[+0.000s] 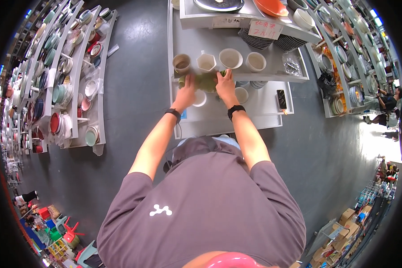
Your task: The person wipes several plates and mugs with a cloth, moving items between different shelves in a warehouse setting.
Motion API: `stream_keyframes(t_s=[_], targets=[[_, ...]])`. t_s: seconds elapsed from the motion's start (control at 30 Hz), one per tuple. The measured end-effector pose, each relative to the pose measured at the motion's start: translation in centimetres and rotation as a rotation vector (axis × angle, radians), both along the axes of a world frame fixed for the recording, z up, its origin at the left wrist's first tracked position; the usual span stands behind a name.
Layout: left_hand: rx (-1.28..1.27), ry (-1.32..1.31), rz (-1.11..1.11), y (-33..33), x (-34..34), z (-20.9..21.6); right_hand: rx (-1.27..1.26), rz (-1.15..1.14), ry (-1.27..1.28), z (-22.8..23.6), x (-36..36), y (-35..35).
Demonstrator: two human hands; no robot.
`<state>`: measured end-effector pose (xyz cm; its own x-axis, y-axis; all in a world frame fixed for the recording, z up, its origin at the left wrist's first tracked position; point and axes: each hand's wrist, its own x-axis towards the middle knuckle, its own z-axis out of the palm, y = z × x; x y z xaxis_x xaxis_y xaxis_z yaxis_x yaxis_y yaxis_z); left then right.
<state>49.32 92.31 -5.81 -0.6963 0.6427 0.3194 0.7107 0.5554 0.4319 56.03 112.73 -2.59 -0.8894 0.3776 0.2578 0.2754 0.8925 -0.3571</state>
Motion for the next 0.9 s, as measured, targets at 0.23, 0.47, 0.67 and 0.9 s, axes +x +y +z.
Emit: stream_keyframes(t_s=[0.23,0.47,0.67,0.9], targets=[[-0.155,-0.233,-0.043,0.4,0.3,1.7,-0.103,-0.026,-0.015,0.2,0.5,0.0],[-0.111,-0.185,-0.008,0.8,0.5,2.2,-0.124,-0.040,-0.041,0.5,0.7,-0.3],[0.038,-0.010,-0.045,0.3,-0.4,0.4,-0.075,-0.037,0.006,-0.1,-0.3,-0.4],[-0.128,-0.227,0.029,0.4,0.9,3.4,-0.111,-0.053,0.009,-0.6,-0.2,-0.4]])
